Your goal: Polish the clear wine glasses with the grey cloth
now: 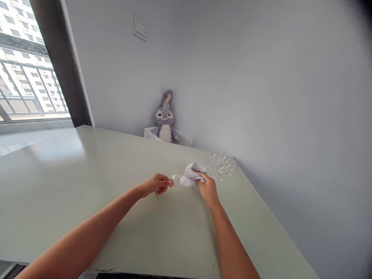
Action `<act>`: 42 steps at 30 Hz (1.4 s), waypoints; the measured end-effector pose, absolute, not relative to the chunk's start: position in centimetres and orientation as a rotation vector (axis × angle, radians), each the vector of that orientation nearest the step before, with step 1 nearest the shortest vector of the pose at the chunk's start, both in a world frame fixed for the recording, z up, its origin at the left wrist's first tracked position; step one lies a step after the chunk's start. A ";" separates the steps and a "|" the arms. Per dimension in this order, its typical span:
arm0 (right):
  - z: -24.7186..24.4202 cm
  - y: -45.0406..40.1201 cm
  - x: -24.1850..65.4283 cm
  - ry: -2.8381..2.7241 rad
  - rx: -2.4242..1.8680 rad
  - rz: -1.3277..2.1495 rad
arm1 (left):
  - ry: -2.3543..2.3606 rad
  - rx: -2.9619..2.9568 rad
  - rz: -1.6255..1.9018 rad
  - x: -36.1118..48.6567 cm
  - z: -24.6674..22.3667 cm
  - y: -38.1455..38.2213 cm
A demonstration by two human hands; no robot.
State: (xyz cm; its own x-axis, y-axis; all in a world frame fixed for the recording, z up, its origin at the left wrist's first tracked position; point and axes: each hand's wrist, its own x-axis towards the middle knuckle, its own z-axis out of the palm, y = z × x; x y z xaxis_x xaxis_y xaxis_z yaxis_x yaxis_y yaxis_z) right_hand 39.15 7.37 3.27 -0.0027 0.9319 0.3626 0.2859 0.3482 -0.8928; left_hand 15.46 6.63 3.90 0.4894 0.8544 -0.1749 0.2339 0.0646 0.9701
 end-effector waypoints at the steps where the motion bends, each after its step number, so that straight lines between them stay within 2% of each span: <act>1: 3.0 7.4 39.0 -1.472 -1.172 0.613 | 1.102 1.488 0.652 15.4 3.7 6.8; 3: 2.8 6.9 38.2 -1.546 -1.145 0.386 | 1.303 1.537 0.703 15.3 3.4 7.1; 7: 3.4 4.9 35.5 -2.104 -0.925 0.176 | 1.626 1.899 0.685 15.7 2.8 6.6; 11: 3.7 4.0 34.1 -2.226 -0.997 0.091 | 1.462 2.612 0.700 16.9 2.2 5.4; 13: 3.5 4.4 34.6 -2.128 -1.142 0.240 | 1.252 2.895 0.767 17.3 2.0 5.0; 17: 2.8 6.1 36.7 -1.752 -1.269 1.086 | 1.026 3.130 0.828 17.5 1.6 4.8; 19: 2.5 6.9 37.2 -1.490 -1.205 1.400 | 1.042 3.103 0.855 17.6 1.5 4.8; 22: 2.1 7.4 36.8 -0.961 -1.032 1.620 | 1.168 2.959 0.928 17.8 1.2 4.9; 27: 2.3 6.4 34.5 -0.566 -0.757 1.690 | 1.441 2.552 1.078 18.8 0.5 4.5; 34: 2.0 4.7 32.5 -0.766 -0.684 1.546 | 1.608 1.933 1.172 20.5 0.2 3.7; 42: 1.1 3.0 31.5 -1.330 -0.860 1.174 | 1.333 1.722 1.367 21.9 -0.4 2.6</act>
